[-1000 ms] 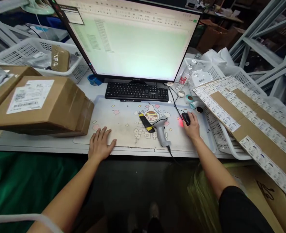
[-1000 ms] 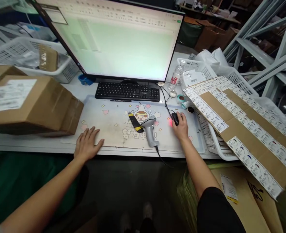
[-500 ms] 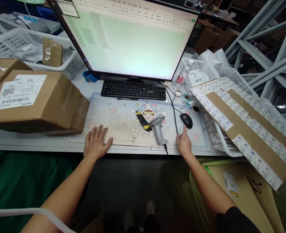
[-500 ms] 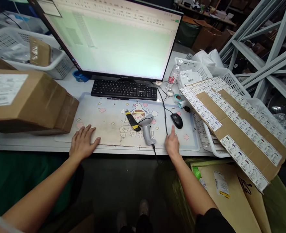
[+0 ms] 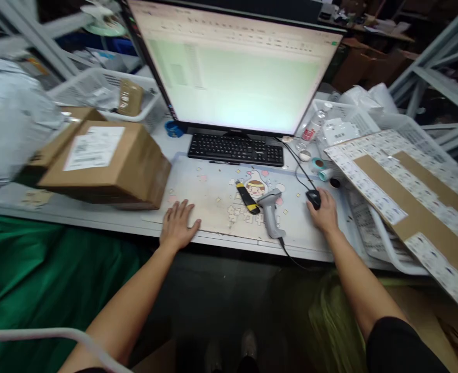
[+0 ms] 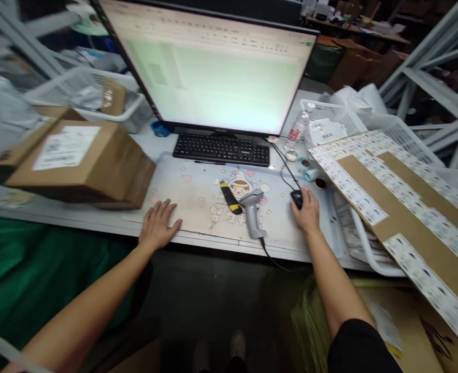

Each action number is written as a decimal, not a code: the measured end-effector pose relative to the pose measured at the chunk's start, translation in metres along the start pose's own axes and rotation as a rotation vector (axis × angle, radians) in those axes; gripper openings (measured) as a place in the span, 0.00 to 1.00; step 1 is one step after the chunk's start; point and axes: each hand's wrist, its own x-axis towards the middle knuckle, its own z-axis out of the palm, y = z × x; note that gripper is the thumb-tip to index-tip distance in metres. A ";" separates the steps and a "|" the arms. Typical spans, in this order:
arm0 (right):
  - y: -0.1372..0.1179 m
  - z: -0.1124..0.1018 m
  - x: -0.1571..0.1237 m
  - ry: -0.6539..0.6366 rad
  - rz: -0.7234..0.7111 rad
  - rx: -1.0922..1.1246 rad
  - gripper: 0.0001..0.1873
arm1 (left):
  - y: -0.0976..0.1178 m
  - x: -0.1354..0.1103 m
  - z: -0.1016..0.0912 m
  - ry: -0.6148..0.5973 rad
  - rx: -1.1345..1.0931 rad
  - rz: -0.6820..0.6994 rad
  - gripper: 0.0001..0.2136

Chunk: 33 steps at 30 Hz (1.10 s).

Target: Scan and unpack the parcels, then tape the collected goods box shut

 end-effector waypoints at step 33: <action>-0.013 0.030 -0.053 0.215 -0.021 0.011 0.27 | 0.001 -0.010 -0.001 0.016 -0.016 0.028 0.30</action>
